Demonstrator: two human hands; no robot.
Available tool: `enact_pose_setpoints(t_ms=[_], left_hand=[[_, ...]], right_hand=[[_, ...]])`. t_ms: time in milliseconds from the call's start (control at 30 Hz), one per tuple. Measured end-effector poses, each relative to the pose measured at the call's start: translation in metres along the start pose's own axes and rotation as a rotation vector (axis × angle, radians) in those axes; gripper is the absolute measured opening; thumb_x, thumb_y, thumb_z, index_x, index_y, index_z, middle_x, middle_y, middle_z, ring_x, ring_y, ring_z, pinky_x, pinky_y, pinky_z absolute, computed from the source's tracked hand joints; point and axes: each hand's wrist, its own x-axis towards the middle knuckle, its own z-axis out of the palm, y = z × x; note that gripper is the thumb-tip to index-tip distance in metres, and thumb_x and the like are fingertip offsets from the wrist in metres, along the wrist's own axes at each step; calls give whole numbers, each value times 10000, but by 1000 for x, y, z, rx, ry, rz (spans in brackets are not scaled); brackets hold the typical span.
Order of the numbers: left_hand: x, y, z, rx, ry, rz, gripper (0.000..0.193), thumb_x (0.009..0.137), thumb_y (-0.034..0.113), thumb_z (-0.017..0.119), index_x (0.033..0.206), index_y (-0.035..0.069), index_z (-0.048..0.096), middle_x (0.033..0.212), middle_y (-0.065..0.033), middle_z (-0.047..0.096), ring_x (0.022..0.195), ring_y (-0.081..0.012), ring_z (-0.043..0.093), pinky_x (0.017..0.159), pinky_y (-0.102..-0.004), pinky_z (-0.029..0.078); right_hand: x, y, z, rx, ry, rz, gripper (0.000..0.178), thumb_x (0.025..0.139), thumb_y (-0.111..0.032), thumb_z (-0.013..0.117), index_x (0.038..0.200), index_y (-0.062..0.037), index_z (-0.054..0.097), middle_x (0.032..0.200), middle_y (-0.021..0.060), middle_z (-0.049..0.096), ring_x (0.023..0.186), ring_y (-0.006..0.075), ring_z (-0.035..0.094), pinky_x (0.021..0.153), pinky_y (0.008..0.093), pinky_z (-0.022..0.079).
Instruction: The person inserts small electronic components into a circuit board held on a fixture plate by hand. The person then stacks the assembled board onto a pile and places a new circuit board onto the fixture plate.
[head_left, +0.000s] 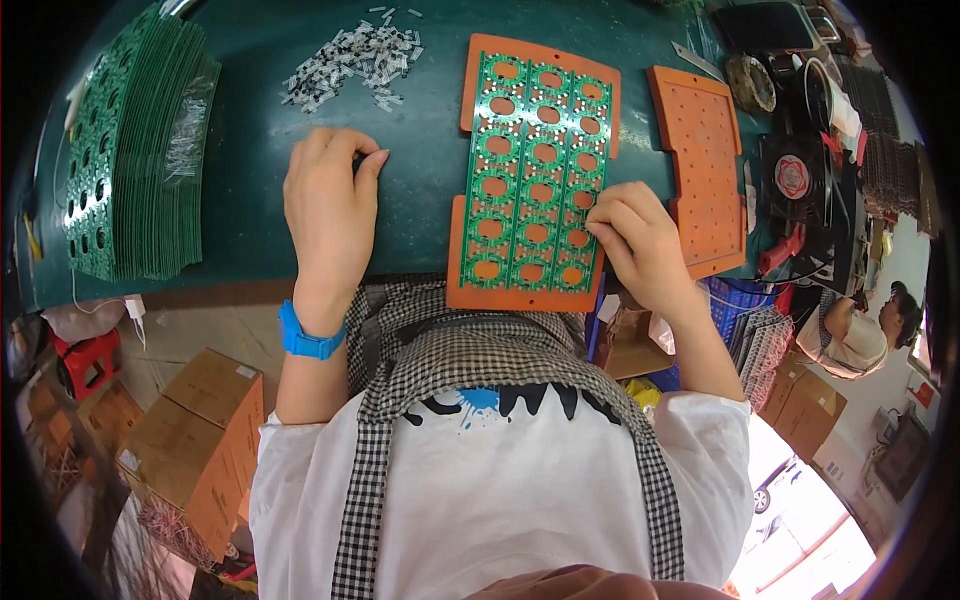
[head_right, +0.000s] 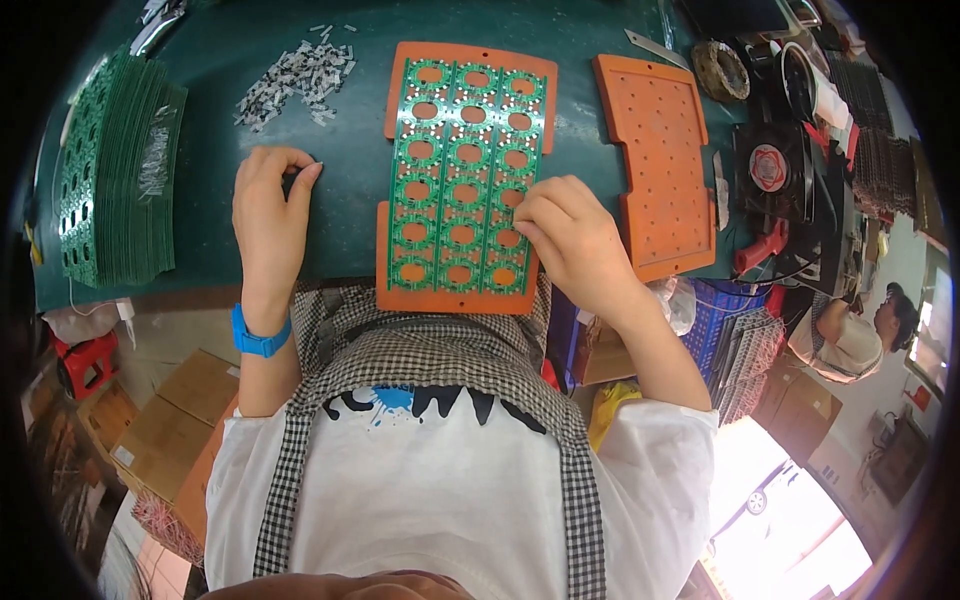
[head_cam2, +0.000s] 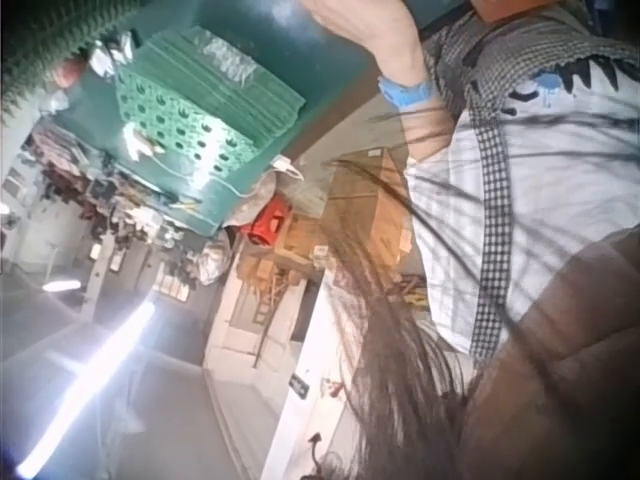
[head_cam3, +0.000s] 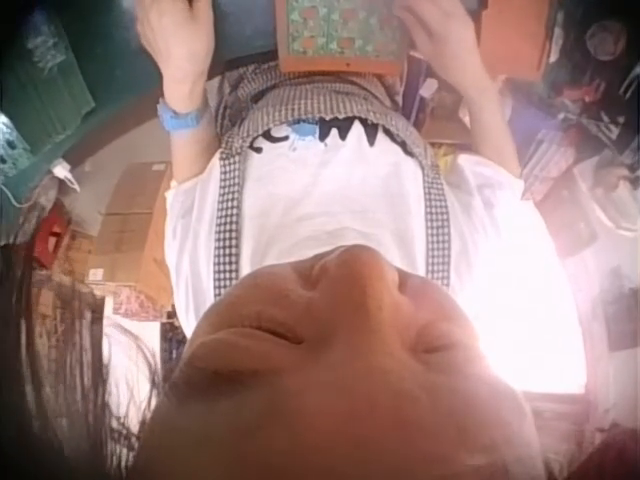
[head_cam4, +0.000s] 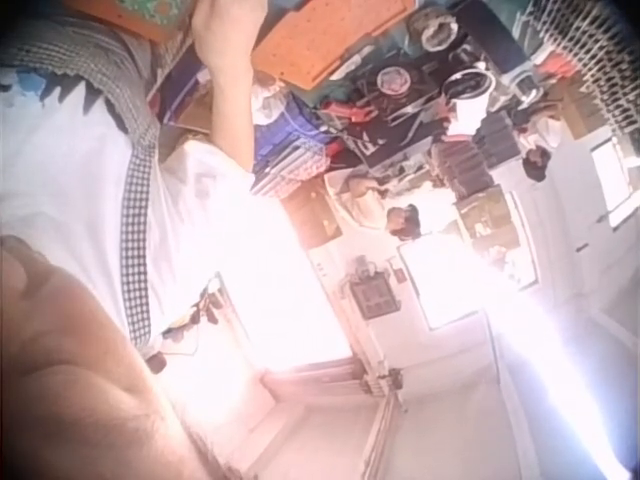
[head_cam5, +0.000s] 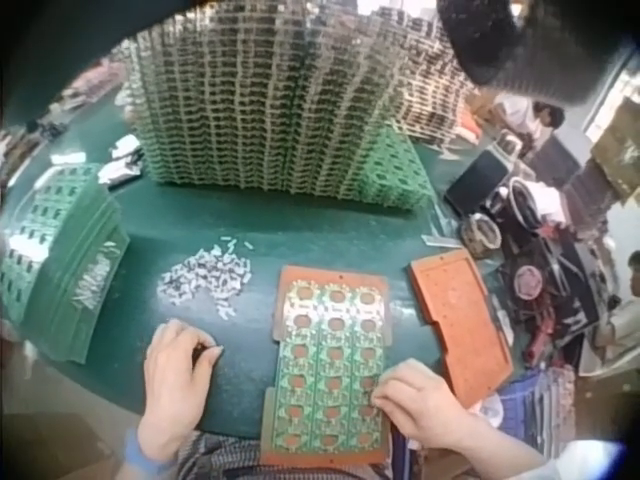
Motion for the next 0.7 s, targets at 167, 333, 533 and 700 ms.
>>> enact_pose_setpoints(t_ms=[167,333,533,700], left_hand=[[1,-2,4,72,6,160,52,841,45,609,854,23,564,837,-124,547,800,-318,522,712,-417,431],[1,1,5,-90,32,155,76,858,17,582,934,12,581,867,-128,573,819,-321,542,718,-392,441],[-2,10,1,-404,-25,-10,85,867,24,606,948,2,614,885,-105,612,767,-222,586,689,-302,462],[-5,12,0,-540,5,-4,80,852,14,640,925,-11,623,900,-68,647,784,-138,599,700,-254,475]], right_hand=[[0,0,3,0,35,0,109,782,12,639,863,-20,574,892,100,566,837,282,555,717,359,468],[-3,2,9,-32,97,3,112,776,15,645,859,-22,579,885,98,571,831,282,562,712,361,470],[-3,2,4,45,39,37,108,783,24,643,865,7,574,901,106,571,868,275,561,741,350,463],[-4,2,11,-95,135,-35,122,762,4,665,862,-26,603,890,92,591,800,268,587,683,349,491]])
